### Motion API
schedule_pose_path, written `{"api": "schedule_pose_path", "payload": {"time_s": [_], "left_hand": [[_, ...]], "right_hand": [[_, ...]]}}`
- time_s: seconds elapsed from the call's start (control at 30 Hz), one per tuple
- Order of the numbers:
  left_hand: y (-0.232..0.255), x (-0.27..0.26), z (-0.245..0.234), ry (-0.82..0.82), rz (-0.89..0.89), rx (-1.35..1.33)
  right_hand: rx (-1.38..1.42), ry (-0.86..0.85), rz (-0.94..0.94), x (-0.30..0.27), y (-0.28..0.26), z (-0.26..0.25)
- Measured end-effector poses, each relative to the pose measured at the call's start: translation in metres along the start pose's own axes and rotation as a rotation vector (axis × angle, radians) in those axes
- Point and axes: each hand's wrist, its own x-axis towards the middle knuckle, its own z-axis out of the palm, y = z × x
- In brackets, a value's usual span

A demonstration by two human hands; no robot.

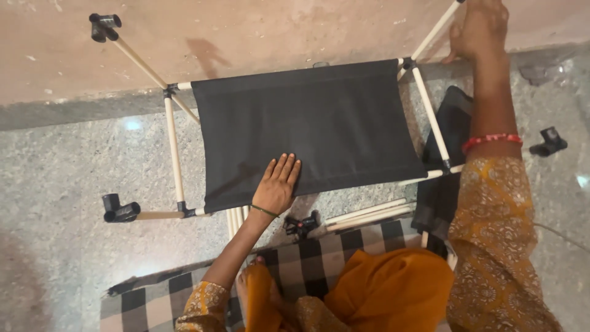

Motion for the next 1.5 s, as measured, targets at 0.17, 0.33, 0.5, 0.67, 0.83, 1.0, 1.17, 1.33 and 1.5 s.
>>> {"api": "schedule_pose_path", "payload": {"time_s": [0.17, 0.33, 0.5, 0.67, 0.83, 1.0, 1.17, 1.33, 1.5], "left_hand": [[-0.001, -0.003, -0.030, 0.100, 0.044, -0.480], [0.033, -0.073, -0.063, 0.450, 0.169, -0.811], [0.072, -0.159, -0.039, 0.265, -0.088, -0.830], [0.081, -0.203, 0.029, -0.191, -0.478, -0.549], [0.082, -0.218, 0.079, -0.392, -0.661, -0.316], [0.087, -0.229, 0.096, -0.452, -0.754, -0.226], [0.091, -0.227, 0.101, -0.482, -0.795, -0.179], [0.084, -0.216, 0.101, -0.514, -0.815, -0.158], [0.078, -0.204, 0.100, -0.695, -0.870, -0.181]], "right_hand": [[0.348, 0.150, 0.004, -0.080, -0.088, -0.011], [0.374, 0.109, -0.172, -0.218, -0.181, -0.005], [0.519, 0.353, -0.019, -0.335, -0.188, -0.006], [0.387, 0.472, 0.338, -0.398, -0.149, -0.004], [0.896, 0.784, 1.017, -0.416, -0.093, 0.029], [1.975, 0.847, 1.099, -0.455, -0.043, 0.059], [2.133, 0.774, 1.342, -0.461, -0.036, 0.079], [1.965, 0.793, 1.591, -0.453, -0.039, 0.078], [1.972, 0.728, 1.559, -0.445, -0.041, 0.076]]}}
